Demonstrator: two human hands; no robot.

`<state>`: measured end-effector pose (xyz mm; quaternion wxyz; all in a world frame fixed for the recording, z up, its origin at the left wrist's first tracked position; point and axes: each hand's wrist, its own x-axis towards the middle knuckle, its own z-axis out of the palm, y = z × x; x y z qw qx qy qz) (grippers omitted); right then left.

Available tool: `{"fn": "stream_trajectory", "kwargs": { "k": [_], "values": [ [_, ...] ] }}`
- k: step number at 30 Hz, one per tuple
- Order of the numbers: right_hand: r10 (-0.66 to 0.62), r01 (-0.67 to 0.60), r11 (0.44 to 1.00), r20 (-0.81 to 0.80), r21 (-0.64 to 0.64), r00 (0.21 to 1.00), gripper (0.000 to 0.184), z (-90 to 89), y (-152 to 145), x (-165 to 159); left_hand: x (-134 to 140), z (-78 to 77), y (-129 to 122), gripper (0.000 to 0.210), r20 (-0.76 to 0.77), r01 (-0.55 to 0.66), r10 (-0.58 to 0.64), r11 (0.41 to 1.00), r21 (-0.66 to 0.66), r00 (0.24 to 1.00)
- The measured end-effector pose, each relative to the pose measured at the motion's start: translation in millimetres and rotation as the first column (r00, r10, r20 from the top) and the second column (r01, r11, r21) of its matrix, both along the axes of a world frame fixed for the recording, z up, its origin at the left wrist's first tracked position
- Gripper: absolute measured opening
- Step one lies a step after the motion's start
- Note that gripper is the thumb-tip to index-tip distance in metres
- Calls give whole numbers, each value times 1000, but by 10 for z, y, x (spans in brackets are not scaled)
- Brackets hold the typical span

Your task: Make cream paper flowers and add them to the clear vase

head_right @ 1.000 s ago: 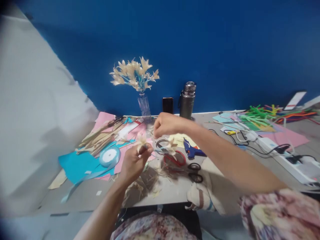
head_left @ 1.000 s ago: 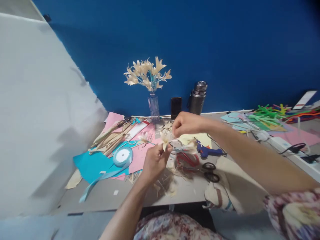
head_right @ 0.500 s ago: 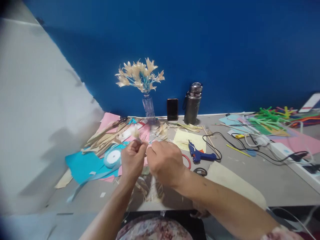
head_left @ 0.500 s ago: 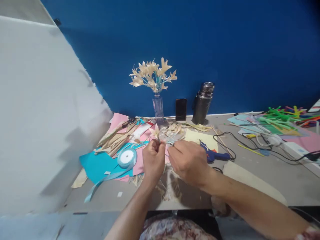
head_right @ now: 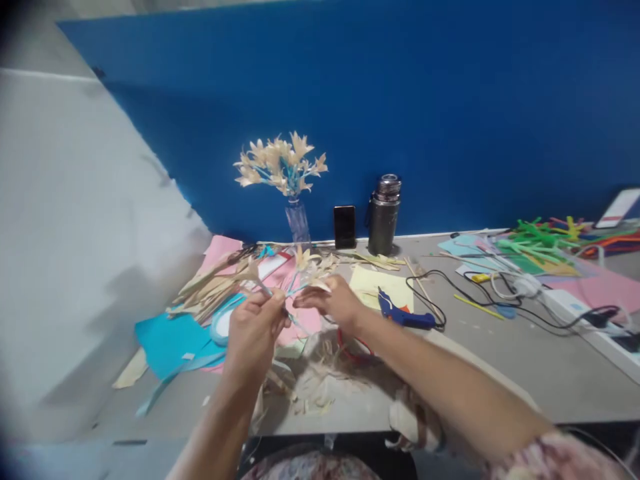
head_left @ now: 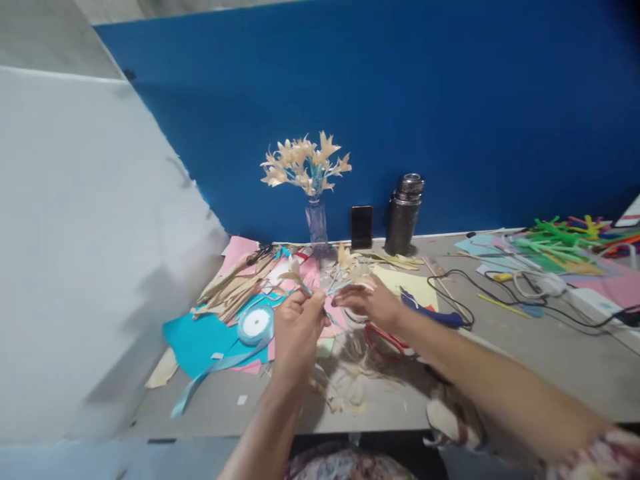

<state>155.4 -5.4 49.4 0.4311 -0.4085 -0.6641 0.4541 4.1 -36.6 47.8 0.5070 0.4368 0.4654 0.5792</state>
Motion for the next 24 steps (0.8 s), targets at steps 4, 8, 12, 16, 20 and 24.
{"fn": "stream_trajectory", "kwargs": {
  "k": [4,8,12,16,20,24],
  "values": [
    [-457,144,770,381,621,803,29,-82,-462,-223,36,-60,52,27,-253,-225,255,964,142,933],
    [-568,-108,683,618,723,544,20,298,-526,-223,43,-122,34,15,-380,-175,261,953,246,887],
    [-320,-148,884,804,444,501,11,799,-145,-58,-6,-66,-60,17,-477,44,69,974,223,876],
    [571,-503,808,616,-307,543,6,940,355,154,-81,49,-160,20,-486,326,-206,929,176,850],
    [662,-565,714,137,-413,737,26,591,411,171,-129,25,-154,22,-144,282,-261,947,153,954],
    [230,-249,959,-142,-137,963,33,128,35,-78,-108,-33,-59,24,-2,-4,4,993,115,1000]
  ]
}}
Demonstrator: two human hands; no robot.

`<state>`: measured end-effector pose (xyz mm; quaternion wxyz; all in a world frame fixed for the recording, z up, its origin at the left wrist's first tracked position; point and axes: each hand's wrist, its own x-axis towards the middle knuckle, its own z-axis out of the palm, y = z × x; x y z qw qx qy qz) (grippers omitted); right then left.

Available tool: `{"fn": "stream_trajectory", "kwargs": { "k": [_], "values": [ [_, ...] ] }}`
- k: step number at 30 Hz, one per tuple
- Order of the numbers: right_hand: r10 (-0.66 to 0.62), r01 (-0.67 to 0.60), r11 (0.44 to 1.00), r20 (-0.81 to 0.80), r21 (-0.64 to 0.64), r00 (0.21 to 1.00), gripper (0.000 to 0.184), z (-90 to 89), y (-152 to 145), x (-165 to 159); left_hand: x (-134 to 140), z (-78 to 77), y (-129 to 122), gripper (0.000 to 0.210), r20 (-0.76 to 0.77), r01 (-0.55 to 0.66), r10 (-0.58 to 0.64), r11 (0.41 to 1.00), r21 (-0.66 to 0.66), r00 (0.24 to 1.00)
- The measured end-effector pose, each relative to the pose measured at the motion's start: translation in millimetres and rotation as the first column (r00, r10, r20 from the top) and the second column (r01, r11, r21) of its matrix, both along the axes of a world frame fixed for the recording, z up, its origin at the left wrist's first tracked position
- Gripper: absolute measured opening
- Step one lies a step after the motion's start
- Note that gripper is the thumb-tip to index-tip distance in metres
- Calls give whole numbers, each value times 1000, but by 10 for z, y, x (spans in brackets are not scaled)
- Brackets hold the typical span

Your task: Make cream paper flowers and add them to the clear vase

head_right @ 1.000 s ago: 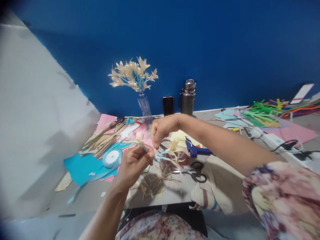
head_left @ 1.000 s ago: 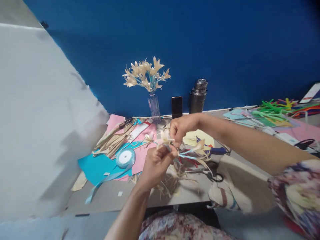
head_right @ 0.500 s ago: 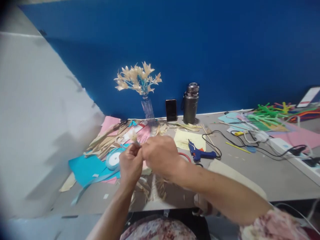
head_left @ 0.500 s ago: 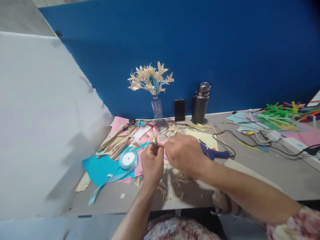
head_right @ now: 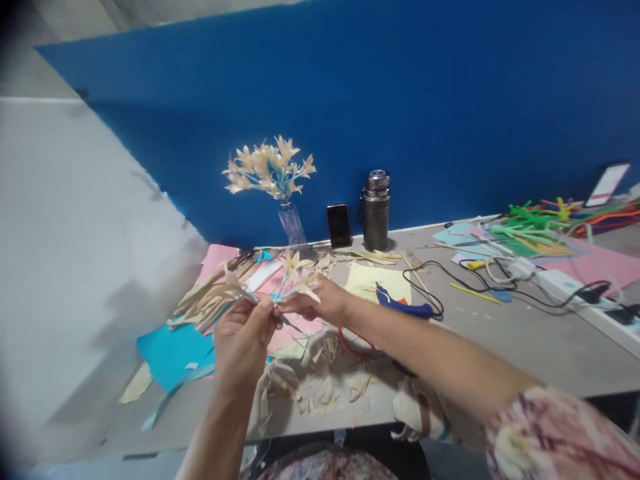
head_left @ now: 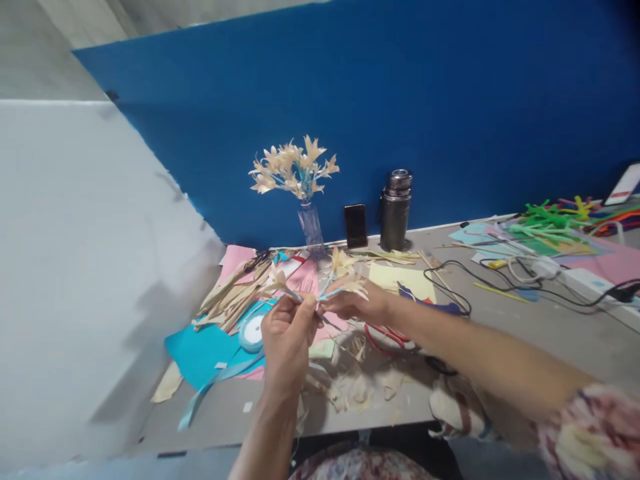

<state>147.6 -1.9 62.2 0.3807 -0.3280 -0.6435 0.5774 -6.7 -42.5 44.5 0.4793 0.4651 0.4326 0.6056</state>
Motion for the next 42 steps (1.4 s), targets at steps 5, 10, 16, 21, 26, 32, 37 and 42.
{"fn": "stream_trajectory", "kwargs": {
  "k": [5,10,16,21,26,32,37,42],
  "values": [
    [-622,284,637,261,716,738,30,-210,-390,-258,82,-37,114,21,-302,-272,297,955,123,906],
    [-709,-98,554,530,827,466,18,107,-435,-232,84,-117,131,25,-480,-194,267,961,197,835],
    [-774,1,593,569,805,277,17,848,-124,359,-25,-46,62,24,-317,-42,8,994,-100,948],
    [-745,448,642,366,622,559,27,624,-54,660,-45,90,64,26,-7,4,-5,990,-141,1000],
    [-308,277,938,138,208,941,21,-24,-213,254,62,66,71,39,-36,-95,94,995,-23,995],
    [-493,511,836,-136,197,859,21,-109,-239,-28,138,-31,39,36,-13,-79,78,996,-43,997],
    [-483,509,834,-166,210,860,23,-144,-214,8,130,-80,41,31,155,101,-87,991,-85,984],
    [-514,531,812,-133,244,847,23,-155,-189,-4,149,-88,67,32,182,104,-75,983,-153,980]
  ]
}}
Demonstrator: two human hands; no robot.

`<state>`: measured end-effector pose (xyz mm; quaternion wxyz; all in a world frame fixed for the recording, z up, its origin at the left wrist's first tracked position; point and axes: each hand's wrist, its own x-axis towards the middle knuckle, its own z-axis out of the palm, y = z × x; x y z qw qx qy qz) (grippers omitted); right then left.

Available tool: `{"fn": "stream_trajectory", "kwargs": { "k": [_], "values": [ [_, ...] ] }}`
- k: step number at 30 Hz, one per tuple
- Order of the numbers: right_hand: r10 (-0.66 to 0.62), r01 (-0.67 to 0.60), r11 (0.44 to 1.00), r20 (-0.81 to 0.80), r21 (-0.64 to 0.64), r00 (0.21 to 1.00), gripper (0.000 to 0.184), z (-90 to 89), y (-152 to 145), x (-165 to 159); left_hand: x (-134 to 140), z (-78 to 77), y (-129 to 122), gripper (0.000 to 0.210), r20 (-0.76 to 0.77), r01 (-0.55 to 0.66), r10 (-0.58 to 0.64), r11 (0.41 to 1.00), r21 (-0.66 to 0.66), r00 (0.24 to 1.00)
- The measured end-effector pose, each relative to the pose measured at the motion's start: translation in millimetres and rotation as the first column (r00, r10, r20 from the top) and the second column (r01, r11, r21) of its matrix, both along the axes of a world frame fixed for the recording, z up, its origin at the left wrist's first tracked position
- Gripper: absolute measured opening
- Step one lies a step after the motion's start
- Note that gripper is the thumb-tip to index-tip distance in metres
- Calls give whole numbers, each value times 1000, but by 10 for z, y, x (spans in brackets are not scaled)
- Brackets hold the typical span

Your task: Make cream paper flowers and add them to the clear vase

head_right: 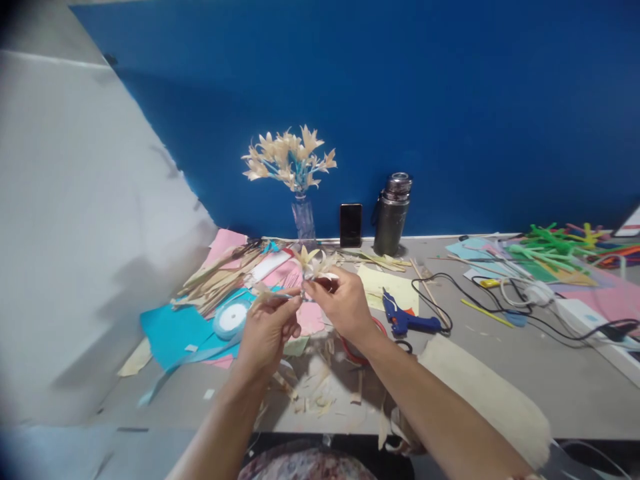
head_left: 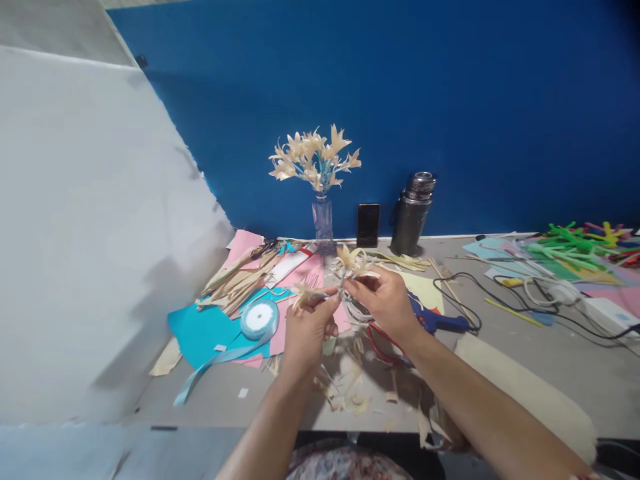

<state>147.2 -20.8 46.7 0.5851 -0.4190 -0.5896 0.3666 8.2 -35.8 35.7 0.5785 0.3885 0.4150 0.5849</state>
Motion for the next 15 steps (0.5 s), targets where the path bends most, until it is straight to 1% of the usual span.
{"fn": "stream_trajectory", "kwargs": {
  "k": [2,5,8,15],
  "values": [
    [-8,9,1000,42,-8,999,23,3,-3,-14,-2,14,9,31,6,-17,17,999,-37,1000],
    [-24,28,999,74,-45,997,23,-15,-19,-20,-11,28,13,29,83,38,-30,995,-91,996],
    [-18,21,998,55,-64,998,24,-49,-31,-9,-8,23,5,35,168,79,-60,991,-108,984],
    [40,-40,999,-25,-5,999,15,-38,-43,-35,3,10,-6,38,326,114,-76,988,-99,942]
  ]
}}
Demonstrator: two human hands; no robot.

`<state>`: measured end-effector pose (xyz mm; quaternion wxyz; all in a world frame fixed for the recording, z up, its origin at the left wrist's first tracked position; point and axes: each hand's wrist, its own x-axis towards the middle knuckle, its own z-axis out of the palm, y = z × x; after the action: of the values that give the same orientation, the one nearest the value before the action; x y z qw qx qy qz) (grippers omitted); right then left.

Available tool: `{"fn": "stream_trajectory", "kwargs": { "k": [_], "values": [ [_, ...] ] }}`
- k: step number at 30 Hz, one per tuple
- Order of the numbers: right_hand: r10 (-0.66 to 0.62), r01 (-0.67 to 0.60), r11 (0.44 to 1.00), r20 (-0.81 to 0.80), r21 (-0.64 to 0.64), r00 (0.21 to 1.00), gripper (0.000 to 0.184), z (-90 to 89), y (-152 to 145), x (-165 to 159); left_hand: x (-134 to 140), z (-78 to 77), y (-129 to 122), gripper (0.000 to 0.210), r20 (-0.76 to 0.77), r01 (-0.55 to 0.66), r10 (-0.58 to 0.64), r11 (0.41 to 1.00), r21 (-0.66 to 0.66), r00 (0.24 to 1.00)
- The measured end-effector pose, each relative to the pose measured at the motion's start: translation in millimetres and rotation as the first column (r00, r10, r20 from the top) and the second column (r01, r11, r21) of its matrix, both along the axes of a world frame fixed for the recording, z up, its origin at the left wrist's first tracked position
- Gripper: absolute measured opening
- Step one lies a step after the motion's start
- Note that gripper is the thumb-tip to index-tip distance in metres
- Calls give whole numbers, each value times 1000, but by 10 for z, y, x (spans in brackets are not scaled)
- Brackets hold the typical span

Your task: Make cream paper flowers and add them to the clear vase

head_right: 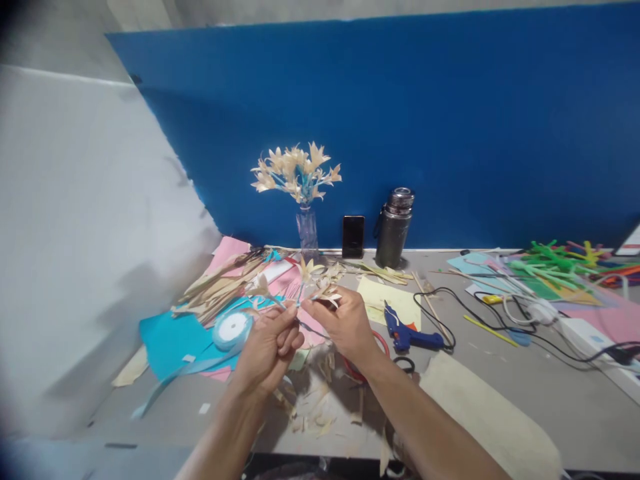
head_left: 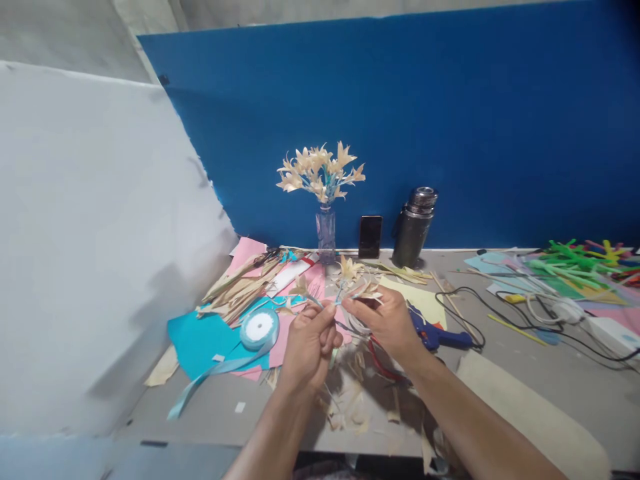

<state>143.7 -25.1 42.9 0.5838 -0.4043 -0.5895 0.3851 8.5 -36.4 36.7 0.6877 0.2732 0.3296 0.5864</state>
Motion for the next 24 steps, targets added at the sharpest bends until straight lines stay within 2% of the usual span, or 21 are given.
{"fn": "stream_trajectory", "kwargs": {
  "k": [6,12,20,22,24],
  "values": [
    [-16,15,1000,-37,-19,999,16,-27,-22,-63,0,-29,34,47,95,-7,9,1000,-29,995],
    [-51,53,998,-43,33,998,15,-74,-18,-66,26,0,42,43,80,-19,20,1000,-16,997],
    [-93,94,995,-69,17,993,18,-161,73,-87,54,-25,93,54,69,-32,35,998,-50,997],
    [-75,74,997,-39,-22,996,19,-142,80,-33,22,-27,118,49,25,-55,56,998,-29,998],
    [-23,28,996,59,-80,998,23,-108,63,46,-28,-13,144,44,-22,-123,123,992,14,992]
  ]
}}
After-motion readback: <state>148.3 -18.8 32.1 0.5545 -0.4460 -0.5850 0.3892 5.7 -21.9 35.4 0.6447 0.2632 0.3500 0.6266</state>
